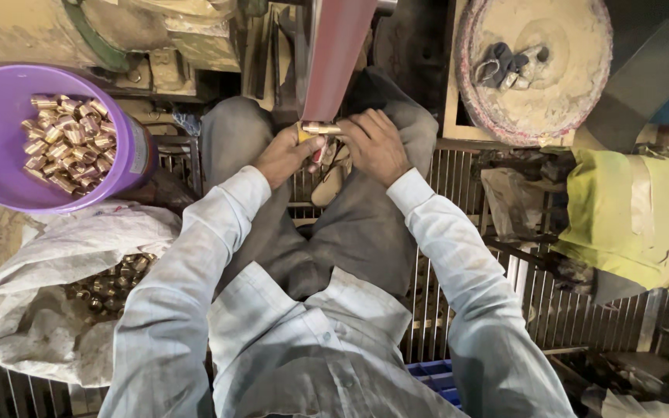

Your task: The person sits on a metal grate floor and repeatedly takes small brass-colored metal parts from a white sack. They hold each part against a vertical grinding belt to polish it, then place the finished part into a purple bucket.

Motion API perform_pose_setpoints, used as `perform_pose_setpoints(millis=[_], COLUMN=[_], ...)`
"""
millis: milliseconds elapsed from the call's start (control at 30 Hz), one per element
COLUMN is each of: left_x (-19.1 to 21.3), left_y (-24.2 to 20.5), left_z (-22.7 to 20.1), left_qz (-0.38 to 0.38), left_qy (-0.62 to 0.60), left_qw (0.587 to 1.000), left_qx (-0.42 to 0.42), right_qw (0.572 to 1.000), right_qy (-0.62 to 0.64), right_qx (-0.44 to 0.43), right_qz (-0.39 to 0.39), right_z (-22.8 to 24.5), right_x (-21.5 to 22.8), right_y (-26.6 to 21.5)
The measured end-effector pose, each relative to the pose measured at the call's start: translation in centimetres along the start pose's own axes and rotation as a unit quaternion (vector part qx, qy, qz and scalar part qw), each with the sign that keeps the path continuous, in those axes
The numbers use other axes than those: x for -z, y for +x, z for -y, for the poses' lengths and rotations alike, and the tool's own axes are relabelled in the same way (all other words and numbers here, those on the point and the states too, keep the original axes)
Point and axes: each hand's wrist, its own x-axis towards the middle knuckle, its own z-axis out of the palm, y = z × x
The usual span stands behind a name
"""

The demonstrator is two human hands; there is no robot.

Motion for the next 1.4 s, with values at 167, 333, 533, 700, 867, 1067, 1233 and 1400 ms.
perform_pose_setpoints(millis=[167,333,533,700,867,1067,1233,1400], left_x=[-0.6,-1.1,-1.4,-1.2,-1.0,-0.9,-1.0,-1.0], left_y=[0.2,-0.1,-0.2,-0.1,0.1,0.0,0.1,0.2], left_z=[-0.8,-1.8,-2.4,-2.1,-1.6,-1.6,-1.8,-1.6], left_qz=[-0.02,-0.027,-0.022,-0.025,-0.035,-0.035,-0.043,-0.039], left_qy=[-0.021,-0.038,-0.028,-0.037,-0.029,-0.009,-0.013,-0.008], left_qw=[0.999,0.999,0.999,0.999,0.998,0.999,0.998,0.999], left_qx=[0.012,0.022,0.027,0.028,0.034,0.03,0.044,0.032], right_qw=[1.0,0.998,0.991,0.978,0.958,0.92,0.873,0.658], right_qy=[0.012,0.049,0.092,0.152,0.218,0.273,0.347,0.468], right_qx=[-0.017,-0.015,-0.062,-0.109,-0.141,-0.209,-0.251,-0.491], right_qz=[0.018,0.027,0.068,0.096,0.124,0.188,0.235,0.328], right_z=[-0.2,-0.8,-1.7,-2.4,-2.8,-4.1,-6.0,-7.5], right_x=[-0.2,-0.2,-0.7,-1.0,-1.0,-1.6,-2.9,-2.9], right_y=[0.3,0.4,0.2,0.4,1.0,1.3,1.0,1.5])
